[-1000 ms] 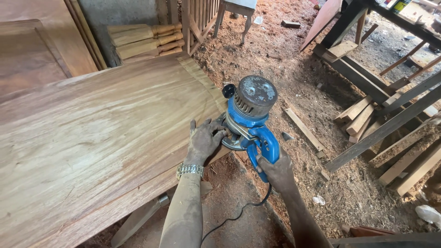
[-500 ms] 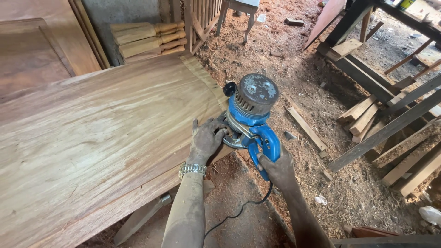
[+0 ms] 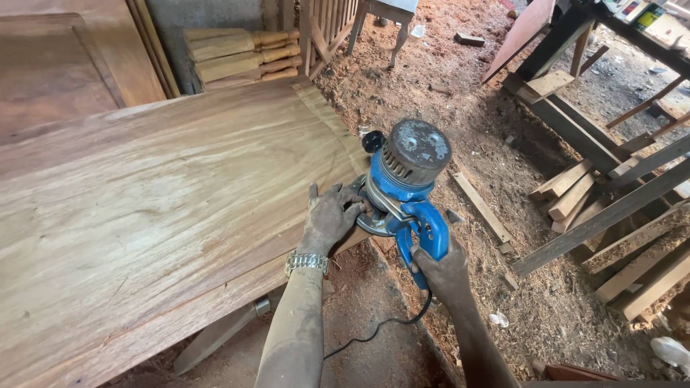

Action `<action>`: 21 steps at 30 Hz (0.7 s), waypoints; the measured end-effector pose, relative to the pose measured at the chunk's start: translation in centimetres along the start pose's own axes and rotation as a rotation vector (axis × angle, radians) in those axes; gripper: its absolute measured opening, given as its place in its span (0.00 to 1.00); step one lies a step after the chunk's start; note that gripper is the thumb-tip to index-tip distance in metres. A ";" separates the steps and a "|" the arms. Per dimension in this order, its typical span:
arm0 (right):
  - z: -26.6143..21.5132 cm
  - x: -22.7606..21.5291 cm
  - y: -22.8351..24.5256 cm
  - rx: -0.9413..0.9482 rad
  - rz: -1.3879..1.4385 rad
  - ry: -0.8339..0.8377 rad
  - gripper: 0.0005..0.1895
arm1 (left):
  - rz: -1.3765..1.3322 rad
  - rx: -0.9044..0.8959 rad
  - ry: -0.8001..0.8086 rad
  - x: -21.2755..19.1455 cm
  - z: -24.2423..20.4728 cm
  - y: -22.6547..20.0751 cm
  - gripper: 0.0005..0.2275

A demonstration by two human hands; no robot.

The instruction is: Use a power router to shape the edge of a wooden board in a workshop.

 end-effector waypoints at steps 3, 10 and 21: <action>-0.1 -0.1 0.0 -0.062 0.031 -0.001 0.26 | -0.008 0.001 -0.002 0.0 -0.1 0.0 0.10; 0.1 0.1 0.2 -0.131 -0.041 0.009 0.20 | -0.065 0.012 -0.032 0.1 -0.2 0.4 0.10; 0.9 0.2 0.1 -0.110 -0.031 0.003 0.20 | -0.088 0.039 -0.066 0.4 0.2 0.7 0.10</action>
Point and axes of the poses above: each hand's wrist, its own z-axis towards the middle knuckle, its own x-axis out of the palm, y = z × x, the point moved 2 cm from there along z, towards the middle knuckle, and after that the axes turned 4 degrees about y, right-handed, at the moved point
